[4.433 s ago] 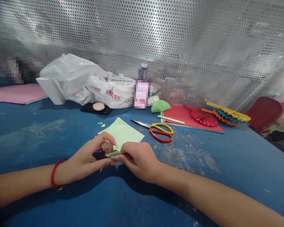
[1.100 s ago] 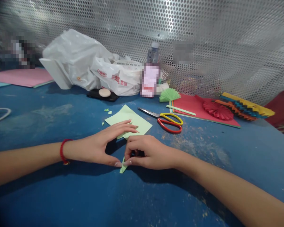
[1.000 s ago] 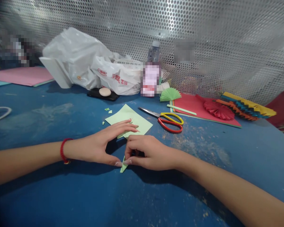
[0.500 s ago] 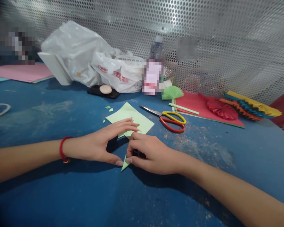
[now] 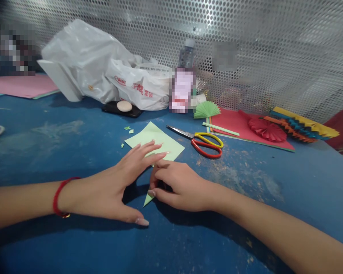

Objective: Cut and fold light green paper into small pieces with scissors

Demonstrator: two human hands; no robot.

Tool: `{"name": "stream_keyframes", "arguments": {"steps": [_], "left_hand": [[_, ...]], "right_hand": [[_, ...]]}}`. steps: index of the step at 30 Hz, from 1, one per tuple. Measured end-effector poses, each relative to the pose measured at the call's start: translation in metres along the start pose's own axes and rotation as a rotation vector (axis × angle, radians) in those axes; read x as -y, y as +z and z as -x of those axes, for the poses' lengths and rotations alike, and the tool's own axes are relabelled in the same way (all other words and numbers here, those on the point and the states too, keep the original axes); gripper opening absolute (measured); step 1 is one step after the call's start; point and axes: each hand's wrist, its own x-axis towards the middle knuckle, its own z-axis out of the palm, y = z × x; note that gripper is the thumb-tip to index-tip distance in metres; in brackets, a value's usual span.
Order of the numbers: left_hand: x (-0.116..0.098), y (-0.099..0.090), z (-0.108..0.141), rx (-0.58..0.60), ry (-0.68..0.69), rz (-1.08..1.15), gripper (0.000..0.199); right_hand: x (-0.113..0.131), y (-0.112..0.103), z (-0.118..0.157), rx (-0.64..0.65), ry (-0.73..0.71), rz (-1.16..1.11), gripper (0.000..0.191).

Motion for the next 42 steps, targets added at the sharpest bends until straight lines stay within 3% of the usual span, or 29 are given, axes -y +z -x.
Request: {"name": "stream_keyframes", "arguments": {"steps": [2, 4, 5, 7, 10, 14, 22, 42], "left_hand": [[-0.006, -0.002, 0.006, -0.131, 0.029, -0.021, 0.087], [-0.01, -0.008, 0.013, -0.197, 0.077, -0.04, 0.051], [-0.011, -0.011, 0.017, -0.172, 0.111, -0.046, 0.037], [-0.011, -0.019, 0.022, -0.062, 0.161, -0.058, 0.027], [-0.006, -0.027, 0.024, 0.112, 0.234, -0.105, 0.044], [0.0, -0.029, 0.024, 0.204, 0.295, -0.184, 0.071], [0.001, -0.021, 0.032, 0.146, 0.229, -0.323, 0.076], [0.005, -0.02, 0.032, 0.172, 0.186, -0.322, 0.086]], "right_hand": [[0.0, 0.0, 0.0, -0.002, -0.014, -0.017, 0.005], [0.0, -0.001, 0.0, -0.003, -0.011, -0.024, 0.005], [0.0, -0.001, 0.0, -0.001, -0.004, -0.024, 0.006], [0.0, -0.001, 0.0, 0.0, 0.009, -0.017, 0.008], [-0.001, -0.001, 0.0, 0.007, -0.009, -0.01, 0.008], [-0.003, -0.001, 0.0, -0.012, -0.017, -0.025, 0.007], [-0.002, 0.0, 0.0, 0.012, 0.02, -0.023, 0.006], [-0.001, 0.0, 0.0, 0.026, 0.038, 0.023, 0.005]]}}
